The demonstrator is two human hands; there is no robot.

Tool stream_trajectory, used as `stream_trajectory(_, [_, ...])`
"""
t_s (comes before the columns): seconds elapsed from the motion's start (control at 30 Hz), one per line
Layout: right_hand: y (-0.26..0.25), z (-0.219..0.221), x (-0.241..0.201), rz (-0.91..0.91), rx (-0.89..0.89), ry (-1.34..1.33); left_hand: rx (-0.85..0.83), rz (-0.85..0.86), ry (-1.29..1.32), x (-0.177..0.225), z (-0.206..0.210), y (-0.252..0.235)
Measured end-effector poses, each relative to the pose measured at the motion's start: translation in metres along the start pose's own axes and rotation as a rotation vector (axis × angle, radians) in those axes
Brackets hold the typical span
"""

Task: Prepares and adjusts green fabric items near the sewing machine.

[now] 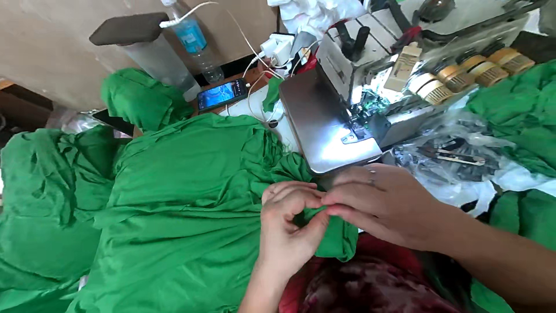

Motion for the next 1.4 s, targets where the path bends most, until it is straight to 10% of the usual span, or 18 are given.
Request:
stream_trajectory(0.6, [0.011, 0.005, -0.004, -0.181, -0.106, 0.370, -0.228, -0.065, -0.641, 0.016, 0.031, -0.019])
stream_trajectory(0.83, [0.015, 0.001, -0.006, -0.249, -0.142, 0.395, -0.290, -0.067, -0.551, 0.012, 0.040, -0.019])
stream_trajectory(1.03, [0.025, -0.056, 0.004, -0.029, 0.177, 0.288, -0.269, -0.096, -0.558, 0.007, 0.026, -0.015])
stream_trajectory(1.4, [0.022, -0.009, 0.002, -0.098, 0.000, 0.283, -0.288, -0.076, -0.566, 0.020, 0.037, -0.028])
Point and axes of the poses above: each hand's wrist, its own y-axis away from the middle knuckle, its own z-axis out of the palm, x = y × z, the point moved 8 cm from there along -y, towards the middle knuckle, and after that the axes turned 4 degrees about -x, right-handed, at the moved point
